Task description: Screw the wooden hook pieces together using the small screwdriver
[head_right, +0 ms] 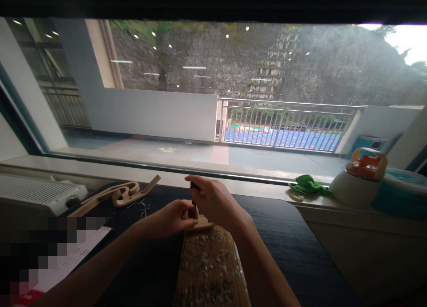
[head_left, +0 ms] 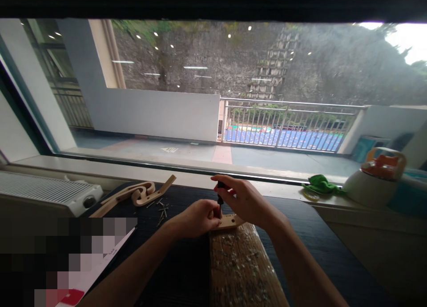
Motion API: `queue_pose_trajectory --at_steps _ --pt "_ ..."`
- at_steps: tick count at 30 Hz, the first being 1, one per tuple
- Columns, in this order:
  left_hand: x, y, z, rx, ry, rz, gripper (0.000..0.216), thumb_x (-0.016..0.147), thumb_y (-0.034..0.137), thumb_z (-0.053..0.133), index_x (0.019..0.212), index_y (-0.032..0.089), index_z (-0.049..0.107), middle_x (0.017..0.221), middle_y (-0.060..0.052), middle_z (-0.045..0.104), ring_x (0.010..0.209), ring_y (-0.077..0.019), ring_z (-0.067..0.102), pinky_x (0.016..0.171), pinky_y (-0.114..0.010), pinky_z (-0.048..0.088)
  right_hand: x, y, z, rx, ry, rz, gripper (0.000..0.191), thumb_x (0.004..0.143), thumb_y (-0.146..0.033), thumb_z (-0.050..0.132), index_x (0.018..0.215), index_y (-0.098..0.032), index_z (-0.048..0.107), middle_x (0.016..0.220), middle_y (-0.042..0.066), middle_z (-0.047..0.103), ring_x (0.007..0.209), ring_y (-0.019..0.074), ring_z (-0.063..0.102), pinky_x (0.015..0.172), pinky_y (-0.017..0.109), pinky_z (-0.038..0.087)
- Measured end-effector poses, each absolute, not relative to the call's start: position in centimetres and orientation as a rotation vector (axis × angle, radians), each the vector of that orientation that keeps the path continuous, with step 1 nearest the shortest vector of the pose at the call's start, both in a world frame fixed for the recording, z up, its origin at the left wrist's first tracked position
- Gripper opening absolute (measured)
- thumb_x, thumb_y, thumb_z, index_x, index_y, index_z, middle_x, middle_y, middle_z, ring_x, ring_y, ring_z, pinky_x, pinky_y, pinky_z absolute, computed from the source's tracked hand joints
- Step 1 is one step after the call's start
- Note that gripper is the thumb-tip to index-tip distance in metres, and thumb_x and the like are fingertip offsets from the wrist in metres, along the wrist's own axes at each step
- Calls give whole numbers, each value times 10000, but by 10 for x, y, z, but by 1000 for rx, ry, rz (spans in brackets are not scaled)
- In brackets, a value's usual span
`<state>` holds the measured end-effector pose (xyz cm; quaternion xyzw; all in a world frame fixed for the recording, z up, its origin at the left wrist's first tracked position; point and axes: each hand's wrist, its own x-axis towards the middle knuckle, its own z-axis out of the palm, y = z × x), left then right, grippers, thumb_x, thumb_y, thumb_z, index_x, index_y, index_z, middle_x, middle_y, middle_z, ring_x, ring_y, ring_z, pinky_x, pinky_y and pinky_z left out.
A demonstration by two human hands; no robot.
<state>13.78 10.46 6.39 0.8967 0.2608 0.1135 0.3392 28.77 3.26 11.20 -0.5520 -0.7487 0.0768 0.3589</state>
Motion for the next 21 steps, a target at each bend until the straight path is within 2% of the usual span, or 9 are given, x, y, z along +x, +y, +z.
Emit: queue_pose_trajectory --at_steps 8,14,21 --pt "138 106 61 2345 666 329 158 729 276 532 756 152 626 644 9 553 604 -120 468 542 -226 326 290 33 113 -1498 -1897 84 313 848 -279 511 1144 -244 608 886 26 697 741 152 606 633 255 421" --pt "137 104 64 2309 658 314 161 731 276 529 771 149 621 596 25 493 582 -117 450 520 -222 314 287 32 114 -1438 -1899 150 327 875 -265 456 1170 -238 596 997 34 690 783 146 626 679 252 440" --pt "136 105 65 2334 671 317 157 733 270 529 772 153 626 604 22 500 579 -117 456 531 -221 323 289 32 115 -1467 -1874 98 276 852 -260 506 1095 -230 632 818 13 688 683 126 586 619 237 411"
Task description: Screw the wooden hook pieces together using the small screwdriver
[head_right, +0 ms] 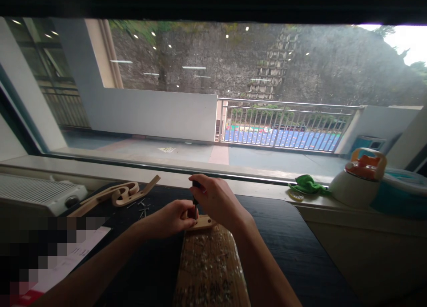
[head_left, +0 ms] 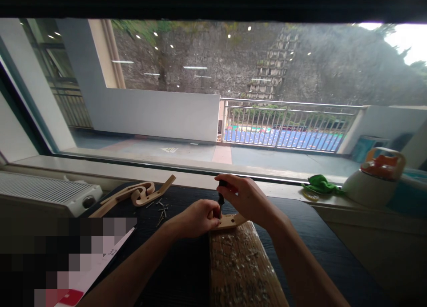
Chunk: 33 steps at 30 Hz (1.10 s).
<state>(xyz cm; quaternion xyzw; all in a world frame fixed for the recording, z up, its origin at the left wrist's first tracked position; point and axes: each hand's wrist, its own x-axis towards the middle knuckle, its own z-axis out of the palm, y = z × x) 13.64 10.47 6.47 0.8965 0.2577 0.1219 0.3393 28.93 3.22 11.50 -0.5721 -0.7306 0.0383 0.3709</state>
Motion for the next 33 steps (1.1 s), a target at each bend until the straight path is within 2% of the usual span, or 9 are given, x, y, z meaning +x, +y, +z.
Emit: queue_pose_trajectory --at_steps 5,10,12,21,24,28,33 --pt "138 107 63 2355 682 301 175 731 302 545 770 151 625 626 21 511 587 -115 455 523 -219 310 293 35 113 -1504 -1837 57 258 839 -290 530 1059 -214 642 732 9 663 655 129 575 600 237 411" --pt "138 106 63 2355 668 304 204 761 327 523 767 145 617 630 22 505 585 -110 436 532 -222 307 289 33 114 -1456 -1863 111 311 859 -266 483 1136 -226 619 959 38 695 743 140 624 660 244 446" --pt "138 106 62 2351 651 305 204 765 327 520 770 145 614 644 19 517 595 -113 444 539 -224 313 288 32 114 -1441 -1877 130 318 868 -263 469 1149 -223 613 986 42 696 755 141 630 669 245 449" --pt "137 106 63 2363 656 310 203 769 323 525 786 147 626 682 4 557 617 -120 474 552 -226 327 293 34 113 -1490 -1833 75 248 835 -304 543 1043 -221 648 772 10 683 695 136 606 641 247 434" --pt "137 106 62 2364 652 312 202 768 321 526 780 148 628 659 11 546 601 -114 462 538 -223 315 292 35 113 -1485 -1833 81 259 832 -304 542 1060 -232 643 789 12 683 703 140 608 644 252 437" --pt "137 107 60 2333 666 306 222 767 338 524 786 146 632 630 15 518 597 -119 461 521 -220 306 289 34 112 -1463 -1859 144 356 843 -281 516 1194 -266 574 855 14 692 719 138 617 647 251 442" --pt "137 106 62 2320 672 293 201 746 319 541 788 147 638 634 17 519 593 -115 458 519 -216 312 290 34 112 -1462 -1868 112 288 846 -256 507 1114 -257 615 848 6 688 707 126 603 644 244 431"
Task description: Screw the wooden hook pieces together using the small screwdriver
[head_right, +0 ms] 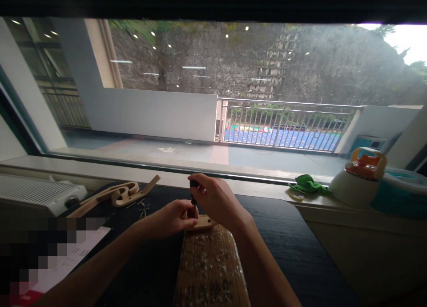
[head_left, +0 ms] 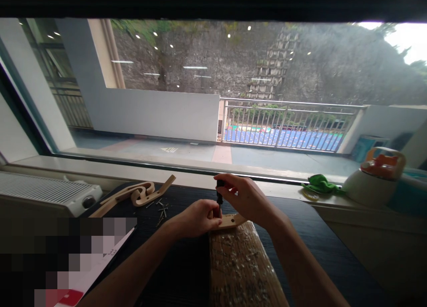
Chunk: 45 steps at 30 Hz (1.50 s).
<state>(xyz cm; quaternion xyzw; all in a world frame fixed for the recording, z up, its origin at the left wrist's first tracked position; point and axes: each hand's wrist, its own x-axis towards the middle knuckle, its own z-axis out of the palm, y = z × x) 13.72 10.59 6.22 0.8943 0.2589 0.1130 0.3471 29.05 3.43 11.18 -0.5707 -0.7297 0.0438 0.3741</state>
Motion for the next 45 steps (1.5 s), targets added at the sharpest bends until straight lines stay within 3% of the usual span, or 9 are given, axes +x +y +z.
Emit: queue_pose_trajectory --at_steps 6,13,28,35,45 --pt "138 105 65 2352 671 316 133 715 269 561 749 156 623 626 32 517 575 -99 433 511 -207 301 295 36 110 -1509 -1825 56 246 820 -282 554 1048 -221 623 739 1 656 664 128 573 616 249 424" --pt "137 106 63 2320 628 306 171 723 257 527 797 141 628 616 31 504 553 -95 424 505 -209 312 291 32 114 -1445 -1832 117 274 841 -255 506 1079 -234 640 886 18 690 697 121 614 643 240 452" --pt "137 105 65 2347 639 323 150 725 235 531 793 150 634 641 21 515 578 -101 440 527 -206 329 293 34 114 -1447 -1788 107 187 805 -294 583 954 -194 638 758 13 673 678 132 598 622 253 446" --pt "138 105 63 2304 650 308 162 717 232 516 787 135 625 578 34 484 539 -96 420 492 -210 299 288 37 110 -1432 -1833 135 284 850 -241 495 1107 -249 615 859 17 687 761 136 618 670 254 450" --pt "138 105 63 2344 639 341 132 721 234 529 756 152 626 611 26 519 553 -96 431 520 -212 315 292 36 113 -1458 -1812 65 218 818 -256 554 1016 -212 635 719 -2 647 647 121 571 614 249 429"
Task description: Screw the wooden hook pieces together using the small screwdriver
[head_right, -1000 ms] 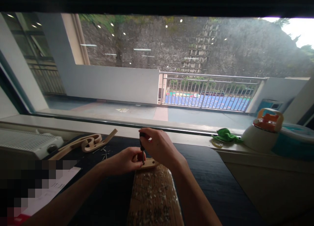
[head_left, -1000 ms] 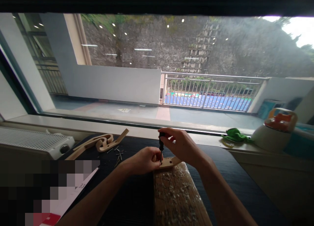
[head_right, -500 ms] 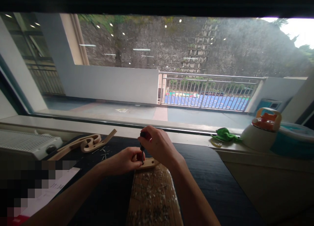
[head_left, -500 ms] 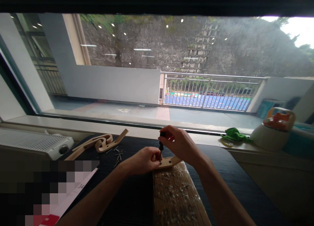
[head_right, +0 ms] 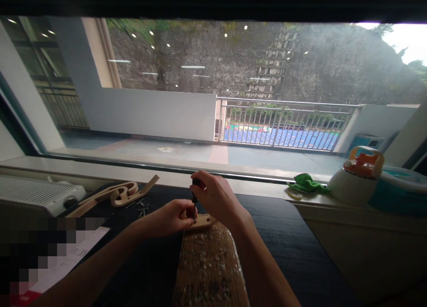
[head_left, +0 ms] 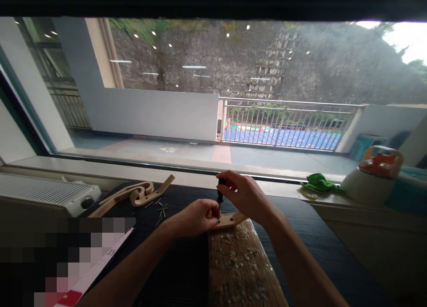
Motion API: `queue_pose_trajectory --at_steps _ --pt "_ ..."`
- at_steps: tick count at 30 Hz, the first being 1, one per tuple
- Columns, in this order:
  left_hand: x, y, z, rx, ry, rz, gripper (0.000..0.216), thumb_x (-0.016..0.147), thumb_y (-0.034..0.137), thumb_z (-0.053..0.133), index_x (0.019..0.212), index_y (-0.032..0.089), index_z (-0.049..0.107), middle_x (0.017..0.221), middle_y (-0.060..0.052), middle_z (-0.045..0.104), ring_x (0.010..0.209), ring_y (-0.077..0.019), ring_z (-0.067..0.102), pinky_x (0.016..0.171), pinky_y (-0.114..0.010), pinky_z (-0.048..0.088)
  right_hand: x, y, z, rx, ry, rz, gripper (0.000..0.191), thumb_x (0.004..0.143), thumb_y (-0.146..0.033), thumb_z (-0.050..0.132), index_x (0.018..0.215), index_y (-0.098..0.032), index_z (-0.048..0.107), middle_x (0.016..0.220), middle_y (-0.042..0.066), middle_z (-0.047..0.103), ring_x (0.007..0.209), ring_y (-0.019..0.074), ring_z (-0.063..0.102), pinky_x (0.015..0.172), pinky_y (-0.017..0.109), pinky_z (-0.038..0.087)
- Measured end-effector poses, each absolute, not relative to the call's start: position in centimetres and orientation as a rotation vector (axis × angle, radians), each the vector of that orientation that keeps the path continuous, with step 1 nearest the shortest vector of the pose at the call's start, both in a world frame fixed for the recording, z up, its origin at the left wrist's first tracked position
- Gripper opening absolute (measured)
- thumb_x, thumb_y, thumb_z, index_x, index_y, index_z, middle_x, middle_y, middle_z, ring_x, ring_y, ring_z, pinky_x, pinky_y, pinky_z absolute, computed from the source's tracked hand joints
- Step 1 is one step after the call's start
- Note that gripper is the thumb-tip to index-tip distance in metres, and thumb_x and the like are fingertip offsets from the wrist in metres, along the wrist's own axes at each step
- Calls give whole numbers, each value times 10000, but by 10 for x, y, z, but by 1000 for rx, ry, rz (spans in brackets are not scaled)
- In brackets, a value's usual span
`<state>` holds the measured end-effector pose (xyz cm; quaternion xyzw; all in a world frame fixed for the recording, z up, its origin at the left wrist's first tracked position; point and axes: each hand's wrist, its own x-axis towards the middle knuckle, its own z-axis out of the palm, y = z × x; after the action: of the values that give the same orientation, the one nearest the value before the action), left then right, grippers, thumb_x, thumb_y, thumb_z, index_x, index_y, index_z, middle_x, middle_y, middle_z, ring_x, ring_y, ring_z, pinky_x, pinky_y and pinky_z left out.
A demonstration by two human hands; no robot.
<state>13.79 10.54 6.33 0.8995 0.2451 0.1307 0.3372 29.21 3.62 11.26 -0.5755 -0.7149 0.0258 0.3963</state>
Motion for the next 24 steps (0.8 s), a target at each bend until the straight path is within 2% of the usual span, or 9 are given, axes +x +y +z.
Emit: queue_pose_trajectory --at_steps 8,24 --pt "137 105 64 2300 661 315 161 719 248 529 782 140 629 582 30 492 550 -101 427 505 -210 314 288 34 113 -1383 -1832 148 264 863 -236 468 1062 -229 642 891 23 694 784 143 630 683 247 461" --pt "137 104 66 2335 685 306 145 716 232 529 780 148 629 595 30 496 561 -102 439 522 -212 327 296 35 113 -1457 -1784 118 188 828 -277 547 980 -194 620 795 34 684 735 155 626 658 265 469"
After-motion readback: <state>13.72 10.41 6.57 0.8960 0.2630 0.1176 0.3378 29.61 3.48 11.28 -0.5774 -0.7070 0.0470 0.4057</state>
